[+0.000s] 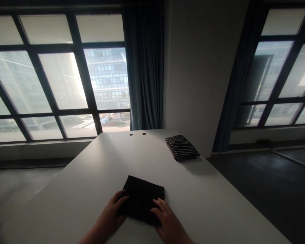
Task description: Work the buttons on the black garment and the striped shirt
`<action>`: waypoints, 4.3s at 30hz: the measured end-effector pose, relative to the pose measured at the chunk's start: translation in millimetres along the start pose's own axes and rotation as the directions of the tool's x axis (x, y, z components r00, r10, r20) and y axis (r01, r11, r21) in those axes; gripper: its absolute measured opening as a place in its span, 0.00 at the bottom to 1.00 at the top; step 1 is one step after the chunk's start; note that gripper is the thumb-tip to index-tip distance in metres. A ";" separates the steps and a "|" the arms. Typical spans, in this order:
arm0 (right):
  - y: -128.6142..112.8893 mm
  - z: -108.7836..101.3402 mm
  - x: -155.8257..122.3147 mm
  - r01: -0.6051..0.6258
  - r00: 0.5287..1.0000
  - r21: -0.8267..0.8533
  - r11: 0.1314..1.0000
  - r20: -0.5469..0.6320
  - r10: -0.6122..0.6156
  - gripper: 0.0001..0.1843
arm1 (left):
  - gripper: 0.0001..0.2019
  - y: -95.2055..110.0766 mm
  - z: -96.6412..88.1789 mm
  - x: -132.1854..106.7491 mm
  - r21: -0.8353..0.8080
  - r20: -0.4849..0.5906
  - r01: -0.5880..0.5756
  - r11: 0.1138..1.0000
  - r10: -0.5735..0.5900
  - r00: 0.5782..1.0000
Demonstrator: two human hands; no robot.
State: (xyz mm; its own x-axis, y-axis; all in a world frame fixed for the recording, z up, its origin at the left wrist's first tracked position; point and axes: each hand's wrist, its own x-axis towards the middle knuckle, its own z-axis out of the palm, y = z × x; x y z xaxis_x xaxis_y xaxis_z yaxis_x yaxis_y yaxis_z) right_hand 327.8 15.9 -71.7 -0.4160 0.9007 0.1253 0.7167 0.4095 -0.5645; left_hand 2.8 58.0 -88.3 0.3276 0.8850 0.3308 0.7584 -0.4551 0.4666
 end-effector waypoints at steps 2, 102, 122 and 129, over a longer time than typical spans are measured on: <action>-5.2 -3.7 -2.0 0.009 1.000 0.000 1.000 -0.022 -0.009 0.32 | 0.35 5.9 -6.3 1.6 -0.009 0.016 0.033 0.999 -0.033 0.999; 7.0 -109.3 -81.6 -0.184 0.892 -0.076 0.980 0.406 0.199 0.06 | 0.08 18.1 -152.3 -125.8 0.559 0.272 0.536 0.632 -0.751 0.602; 9.1 -15.6 177.8 -0.203 0.979 -0.225 0.953 -0.053 0.196 0.21 | 0.25 4.0 -20.5 160.0 0.410 0.150 0.293 0.864 -0.380 0.913; 10.6 -22.0 156.5 -0.162 0.972 -0.191 0.968 -0.201 0.123 0.10 | 0.16 19.2 -20.2 134.7 0.262 0.087 0.258 0.930 -0.289 0.953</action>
State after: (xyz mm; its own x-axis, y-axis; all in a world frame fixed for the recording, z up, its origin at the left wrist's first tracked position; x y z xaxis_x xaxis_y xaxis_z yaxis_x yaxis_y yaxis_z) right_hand 282.6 164.4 -40.1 -0.2040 0.9547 0.2166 0.8679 0.2787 -0.4113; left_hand 50.1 166.5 -18.2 0.1422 0.9838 0.1094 0.9375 -0.1693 0.3039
